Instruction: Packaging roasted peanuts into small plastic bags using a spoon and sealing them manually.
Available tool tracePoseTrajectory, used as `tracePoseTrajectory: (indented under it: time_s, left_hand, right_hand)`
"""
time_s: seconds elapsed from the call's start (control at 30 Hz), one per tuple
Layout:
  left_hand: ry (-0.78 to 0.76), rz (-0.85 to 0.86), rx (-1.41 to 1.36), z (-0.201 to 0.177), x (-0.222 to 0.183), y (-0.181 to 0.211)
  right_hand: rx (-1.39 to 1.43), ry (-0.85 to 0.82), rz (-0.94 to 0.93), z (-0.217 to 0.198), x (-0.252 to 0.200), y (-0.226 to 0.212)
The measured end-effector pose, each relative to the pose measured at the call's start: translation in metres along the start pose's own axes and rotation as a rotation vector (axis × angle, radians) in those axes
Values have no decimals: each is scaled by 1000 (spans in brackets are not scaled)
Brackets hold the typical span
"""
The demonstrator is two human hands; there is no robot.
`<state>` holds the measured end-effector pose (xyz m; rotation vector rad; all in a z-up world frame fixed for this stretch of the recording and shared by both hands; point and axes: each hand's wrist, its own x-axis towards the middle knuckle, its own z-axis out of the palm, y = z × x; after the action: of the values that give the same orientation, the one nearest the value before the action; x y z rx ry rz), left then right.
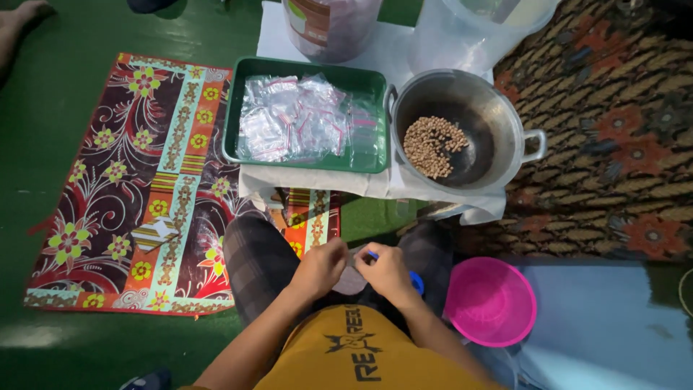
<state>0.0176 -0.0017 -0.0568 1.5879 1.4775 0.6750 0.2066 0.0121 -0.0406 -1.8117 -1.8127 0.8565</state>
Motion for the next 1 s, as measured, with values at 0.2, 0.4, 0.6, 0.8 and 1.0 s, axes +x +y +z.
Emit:
tracePoseTrajectory:
  time_s: [0.2, 0.4, 0.6, 0.8, 1.0]
  left_hand:
    - [-60, 194, 172, -1, -9, 1]
    - [-82, 481, 452, -6, -15, -5]
    - [-70, 607, 532, -11, -9, -18]
    - [-32, 601, 583, -18, -8, -31]
    - [-20, 595, 540, -11, -11, -30]
  right_hand:
    - [-89, -83, 32, 7, 2, 3]
    - [-147, -236, 71, -5, 11, 6]
    - [300, -292, 2, -31, 11, 6]
    - [1277, 94, -125, -107, 15, -9]
    - [1191, 603, -81, -141, 40, 16]
